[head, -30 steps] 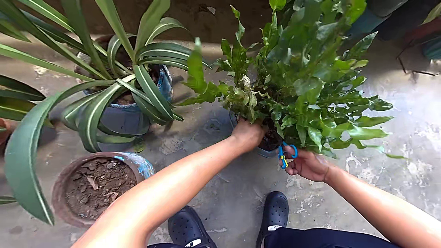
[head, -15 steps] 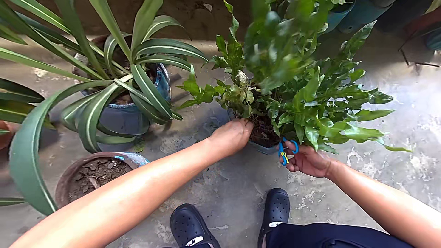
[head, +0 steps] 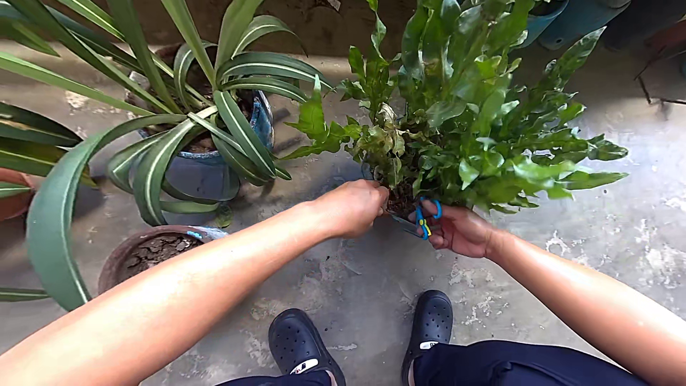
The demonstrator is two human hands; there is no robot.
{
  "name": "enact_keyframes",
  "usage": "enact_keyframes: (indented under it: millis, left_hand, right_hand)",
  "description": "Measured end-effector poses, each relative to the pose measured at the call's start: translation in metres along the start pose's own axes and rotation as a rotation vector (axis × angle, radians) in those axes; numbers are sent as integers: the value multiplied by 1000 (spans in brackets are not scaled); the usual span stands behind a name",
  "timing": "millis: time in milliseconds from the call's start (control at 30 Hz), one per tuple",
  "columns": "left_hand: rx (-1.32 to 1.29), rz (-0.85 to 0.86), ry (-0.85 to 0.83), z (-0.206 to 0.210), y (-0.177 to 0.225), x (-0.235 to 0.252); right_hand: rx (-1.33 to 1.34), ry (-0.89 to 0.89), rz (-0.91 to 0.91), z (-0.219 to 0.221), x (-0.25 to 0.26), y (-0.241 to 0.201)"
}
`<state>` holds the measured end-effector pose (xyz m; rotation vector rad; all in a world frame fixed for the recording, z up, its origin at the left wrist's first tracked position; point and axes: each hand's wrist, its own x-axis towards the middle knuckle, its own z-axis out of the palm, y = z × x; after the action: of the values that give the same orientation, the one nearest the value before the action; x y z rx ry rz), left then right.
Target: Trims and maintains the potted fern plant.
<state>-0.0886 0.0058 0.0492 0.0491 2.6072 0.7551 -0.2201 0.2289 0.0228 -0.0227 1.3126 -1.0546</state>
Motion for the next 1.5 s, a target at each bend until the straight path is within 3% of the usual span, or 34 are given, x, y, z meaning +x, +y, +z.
enact_keyframes:
  millis: [133,233,333,400,500,567,667,733,800,833,867,967,1067,1333,1500]
  left_hand:
    - [-153,-61,-225,-26,-28,-12]
    - [-210,-65,-250,-28,-47,-26]
    - [-228,13,-290,-13,-41,-43]
    - [-221,57,-481,4,-30,-58]
    - [-53,0,-959,33,-2,-75]
    - [111,-44,-1070,50,8,-80]
    - [23,-29,-820,27,9,-75]
    - [-181,42,-443,8,-4,-68]
    - [-177,75,-38,5,-14,-53]
    - [-120,56,82,7,-17,-42]
    - [-68,6,115,10,-18,-32]
    - [16,-145,-13,29,-14,-7]
    - [9,-145,-94,32,-6,1]
    - [-139,-120,-37,3,-13,-2]
    - [-58,-63,-124,1,-15,-23]
  right_hand:
    - [4,82,-28,-21,1,-6]
    - [2,77,-1,-25,-1,-7]
    - [-6,46,27,-20,-2,-4]
    - [-4,42,34,-20,-2,-3]
    - [18,75,40,-18,-2,-2]
    - [31,89,39,-15,-1,-4]
    - [53,72,55,-6,2,-5]
    - [61,88,69,5,5,-3]
    - [64,149,55,14,11,-2]
    - [60,190,44,17,14,-2]
    - [55,232,31,18,16,-4]
    - [22,305,4,14,22,-13]
    - [-17,319,18,9,27,-22]
    - [-60,382,-19,8,35,-32]
    - [-191,343,-95,2,28,-15]
